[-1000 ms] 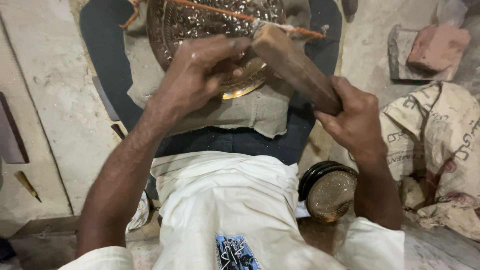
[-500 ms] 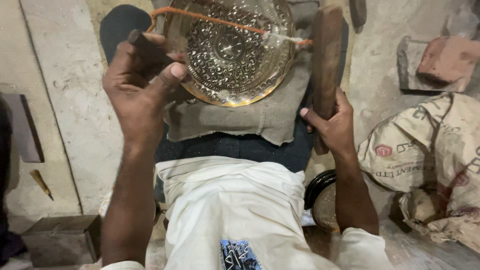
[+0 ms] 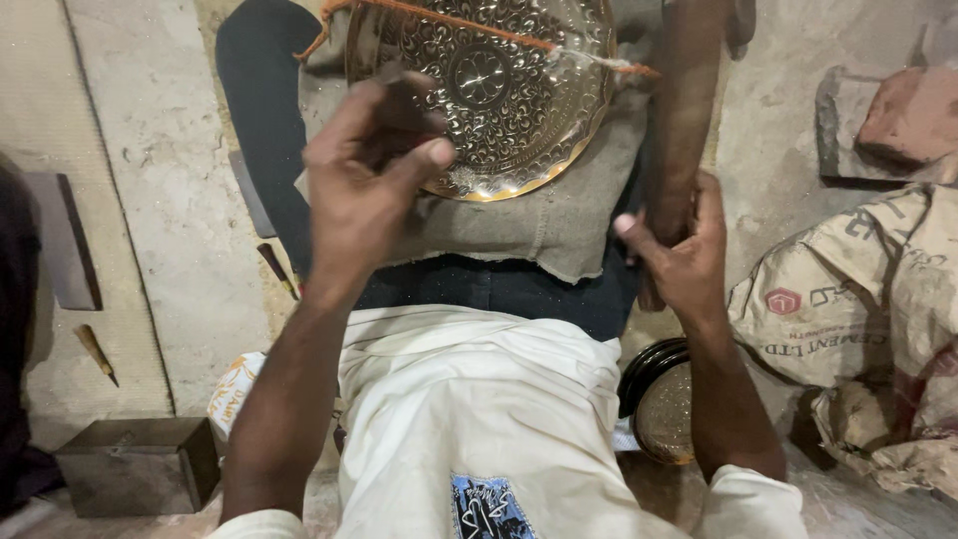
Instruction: The person sits on the floor with a decorated brass plate resting on a cloth cushion on their lap. They hold a metal punch against the plate's surface with one hand and repeatedly strike the punch with a wooden mallet held in the other hand, working across the embossed pattern. Near the end they set the plate aside and handle a small stone block on the cushion.
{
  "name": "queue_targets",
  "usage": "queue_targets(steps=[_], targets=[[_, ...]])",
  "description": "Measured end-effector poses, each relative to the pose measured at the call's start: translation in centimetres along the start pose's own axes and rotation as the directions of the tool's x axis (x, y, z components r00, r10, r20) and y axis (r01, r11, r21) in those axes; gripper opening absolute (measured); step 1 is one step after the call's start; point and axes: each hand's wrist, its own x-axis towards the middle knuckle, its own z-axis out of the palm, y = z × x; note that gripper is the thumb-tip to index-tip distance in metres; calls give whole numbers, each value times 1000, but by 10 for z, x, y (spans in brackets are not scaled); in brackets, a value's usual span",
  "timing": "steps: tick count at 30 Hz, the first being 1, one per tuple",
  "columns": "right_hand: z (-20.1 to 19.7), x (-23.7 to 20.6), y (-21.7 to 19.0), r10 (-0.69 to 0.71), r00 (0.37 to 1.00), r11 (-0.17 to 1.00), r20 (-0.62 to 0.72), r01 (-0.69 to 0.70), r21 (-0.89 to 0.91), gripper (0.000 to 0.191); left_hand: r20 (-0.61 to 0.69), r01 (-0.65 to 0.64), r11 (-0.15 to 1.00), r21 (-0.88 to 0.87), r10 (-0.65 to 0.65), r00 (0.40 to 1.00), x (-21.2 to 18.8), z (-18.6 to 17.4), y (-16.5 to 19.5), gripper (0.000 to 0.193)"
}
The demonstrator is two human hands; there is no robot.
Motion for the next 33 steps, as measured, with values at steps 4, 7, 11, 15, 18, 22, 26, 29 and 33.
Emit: queue_targets(steps=[4, 7, 11, 15, 18, 22, 26, 29, 33], targets=[[-10, 8, -16, -134, 989, 991, 56, 135, -14, 78, 76, -178, 946, 270, 163, 984, 14, 14, -6, 38], [-23, 23, -31, -236, 958, 926, 161, 272, -261, 71, 156, -204, 884, 420, 151, 976, 21, 17, -10, 40], [-30, 45, -52, -255, 933, 824, 255, 348, -447, 58, 261, -299, 812, 502, 188, 947, 26, 13, -16, 37], [-33, 67, -73, -274, 904, 694, 327, 421, -583, 52, 284, -309, 782, 541, 175, 943, 27, 8, -21, 33], [-30, 80, -85, -456, 816, 732, 357, 571, -372, 45, 263, -316, 793, 521, 203, 943, 24, 11, -23, 33], [-26, 91, -104, -464, 755, 666, 463, 642, -379, 52, 235, -366, 798, 479, 285, 929, 22, 15, -24, 37], [-18, 90, -122, -361, 798, 540, 482, 600, -590, 57, 218, -234, 807, 543, 133, 967, 21, 14, -22, 25], [-13, 86, -120, -402, 815, 732, 417, 560, -388, 58, 234, -340, 811, 477, 256, 938, 21, 14, -21, 35], [-24, 82, -111, -422, 798, 476, 430, 599, -645, 41, 232, -354, 795, 493, 272, 934, 24, 16, -20, 33]])
